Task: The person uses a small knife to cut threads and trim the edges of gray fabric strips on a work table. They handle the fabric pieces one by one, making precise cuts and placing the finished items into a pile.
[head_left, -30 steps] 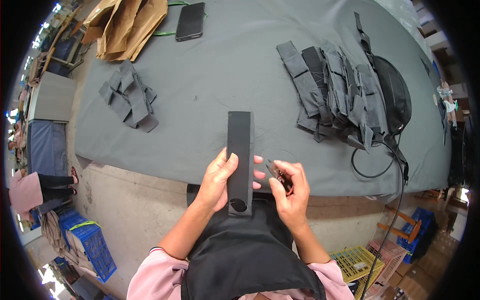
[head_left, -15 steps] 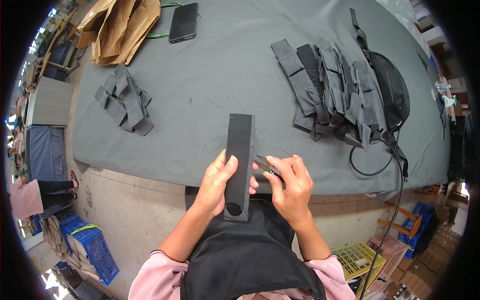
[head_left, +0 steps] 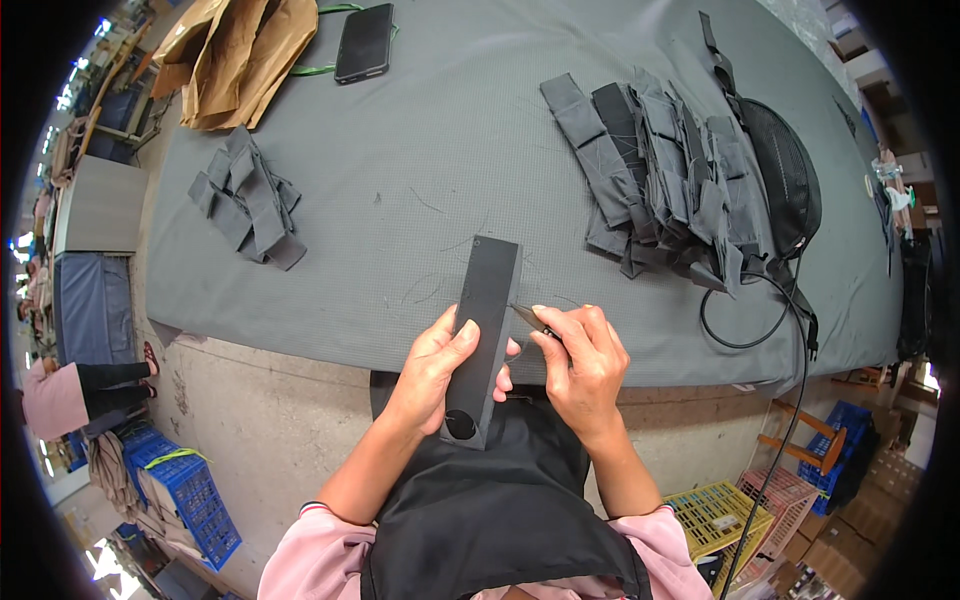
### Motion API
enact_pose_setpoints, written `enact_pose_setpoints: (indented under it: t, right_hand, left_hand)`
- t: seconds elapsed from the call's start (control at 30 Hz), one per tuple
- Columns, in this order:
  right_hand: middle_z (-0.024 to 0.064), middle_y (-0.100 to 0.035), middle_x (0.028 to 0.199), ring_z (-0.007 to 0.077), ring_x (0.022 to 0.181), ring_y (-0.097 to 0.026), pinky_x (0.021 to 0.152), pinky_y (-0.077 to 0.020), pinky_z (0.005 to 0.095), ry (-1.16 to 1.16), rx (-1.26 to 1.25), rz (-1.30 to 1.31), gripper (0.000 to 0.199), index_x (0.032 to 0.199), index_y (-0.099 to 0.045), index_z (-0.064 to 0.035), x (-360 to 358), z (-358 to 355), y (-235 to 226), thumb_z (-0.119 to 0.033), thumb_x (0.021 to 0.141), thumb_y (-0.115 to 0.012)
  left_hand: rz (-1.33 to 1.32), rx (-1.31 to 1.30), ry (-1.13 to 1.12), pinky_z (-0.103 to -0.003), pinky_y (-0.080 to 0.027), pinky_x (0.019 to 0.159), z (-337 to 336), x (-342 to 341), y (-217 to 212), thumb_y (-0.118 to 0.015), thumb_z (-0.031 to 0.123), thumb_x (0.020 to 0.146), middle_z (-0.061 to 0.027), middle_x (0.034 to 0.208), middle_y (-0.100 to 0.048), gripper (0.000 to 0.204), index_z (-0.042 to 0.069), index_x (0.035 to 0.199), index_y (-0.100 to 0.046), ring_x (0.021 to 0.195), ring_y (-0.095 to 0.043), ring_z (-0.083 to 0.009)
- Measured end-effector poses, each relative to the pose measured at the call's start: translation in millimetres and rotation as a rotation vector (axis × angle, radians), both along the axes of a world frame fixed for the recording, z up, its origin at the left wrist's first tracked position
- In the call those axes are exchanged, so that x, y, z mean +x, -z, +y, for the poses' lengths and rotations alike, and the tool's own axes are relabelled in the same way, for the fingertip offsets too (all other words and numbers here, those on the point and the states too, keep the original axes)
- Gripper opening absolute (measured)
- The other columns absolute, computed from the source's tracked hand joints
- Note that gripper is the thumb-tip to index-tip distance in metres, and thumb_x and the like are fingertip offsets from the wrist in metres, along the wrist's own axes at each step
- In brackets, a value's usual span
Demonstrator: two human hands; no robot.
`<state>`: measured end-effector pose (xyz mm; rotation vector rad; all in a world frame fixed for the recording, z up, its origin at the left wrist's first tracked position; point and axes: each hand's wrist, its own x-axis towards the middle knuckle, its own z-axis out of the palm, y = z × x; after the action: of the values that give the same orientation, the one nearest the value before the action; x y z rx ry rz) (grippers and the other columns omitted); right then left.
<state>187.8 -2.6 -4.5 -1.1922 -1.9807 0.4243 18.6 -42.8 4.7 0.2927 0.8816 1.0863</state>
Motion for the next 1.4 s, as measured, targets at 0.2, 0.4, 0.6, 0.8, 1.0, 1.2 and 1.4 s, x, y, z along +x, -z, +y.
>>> enact_pose_setpoints:
  t: [0.2, 0.4, 0.6, 0.8, 1.0, 1.2, 1.4]
  right_hand:
    - [0.004, -0.056, 0.076, 0.0185, 0.061, -0.054, 0.055, -0.043, 0.0297, 0.033, -0.175, 0.123, 0.026, 0.094, -0.068, -0.007, 0, -6, -8, -0.001, 0.069, -0.071]
    - [0.0049, -0.057, 0.079, 0.018, 0.062, -0.056, 0.054, -0.0437, 0.0299, 0.04, -0.168, 0.161, 0.025, 0.094, -0.068, -0.0063, 1, -7, -2, 0.0, 0.07, -0.071]
    - [0.0058, -0.054, 0.08, 0.0183, 0.062, -0.058, 0.053, -0.0452, 0.0309, -0.051, -0.344, 0.193, 0.022, 0.093, -0.064, -0.0032, -10, -2, -11, -0.003, 0.072, -0.071]
    - [0.0057, -0.053, 0.077, 0.0193, 0.059, -0.057, 0.052, -0.0442, 0.0306, -0.099, -0.15, 0.068, 0.022, 0.091, -0.063, -0.0028, -10, 2, -6, -0.004, 0.071, -0.072]
    - [0.0063, -0.053, 0.08, 0.0178, 0.06, -0.055, 0.051, -0.0429, 0.0296, -0.117, 0.025, -0.007, 0.024, 0.093, -0.063, -0.0031, -8, 2, -1, -0.003, 0.071, -0.072]
    - [0.0033, -0.054, 0.079, 0.0083, 0.06, -0.047, 0.057, -0.0406, 0.024, -0.055, -0.73, 0.566, 0.019, 0.094, -0.06, -0.0019, -8, 29, -3, -0.01, 0.079, -0.069]
    - [-0.0001, -0.057, 0.07, 0.0046, 0.055, -0.047, 0.046, -0.0377, 0.0209, -0.188, -1.202, 1.057, 0.013, 0.086, -0.059, -0.0037, -2, 13, -10, -0.014, 0.084, -0.066]
  left_hand:
    - [0.026, 0.006, 0.008, -0.031, -0.056, 0.058, 1, -1, -2, -0.045, 0.028, 0.098, -0.0143, 0.093, -0.061, 0.031, 0.003, 0.114, -0.044, 0.067, -0.063, -0.0198]
    - [0.042, -0.003, 0.034, -0.03, -0.056, 0.058, 0, -3, -2, -0.046, 0.027, 0.098, -0.0141, 0.094, -0.061, 0.032, 0.002, 0.117, -0.044, 0.067, -0.063, -0.0192]
    - [0.103, -0.005, 0.138, -0.028, -0.056, 0.058, -3, 0, -2, -0.049, 0.026, 0.097, -0.0127, 0.096, -0.06, 0.035, 0.002, 0.122, -0.043, 0.068, -0.063, -0.0163]
    - [0.162, -0.002, 0.177, -0.026, -0.055, 0.059, -1, 0, -7, -0.048, 0.026, 0.097, -0.0098, 0.085, -0.061, 0.035, 0.002, 0.123, -0.043, 0.065, -0.063, -0.0145]
    - [0.15, -0.021, 0.176, -0.027, -0.055, 0.059, -3, 1, -3, -0.046, 0.027, 0.098, -0.0129, 0.091, -0.061, 0.04, 0.003, 0.13, -0.038, 0.067, -0.063, -0.0155]
    - [-0.128, 0.084, 0.284, -0.04, -0.057, 0.072, -3, 0, -6, -0.045, 0.039, 0.096, -0.0262, 0.11, -0.054, 0.061, 0.011, 0.142, -0.015, 0.083, -0.065, -0.0289]
    - [-0.293, 0.17, 0.295, -0.047, -0.057, 0.074, 2, -1, 15, -0.046, 0.044, 0.094, -0.0277, 0.109, -0.052, 0.053, 0.01, 0.129, -0.026, 0.091, -0.064, -0.0354]
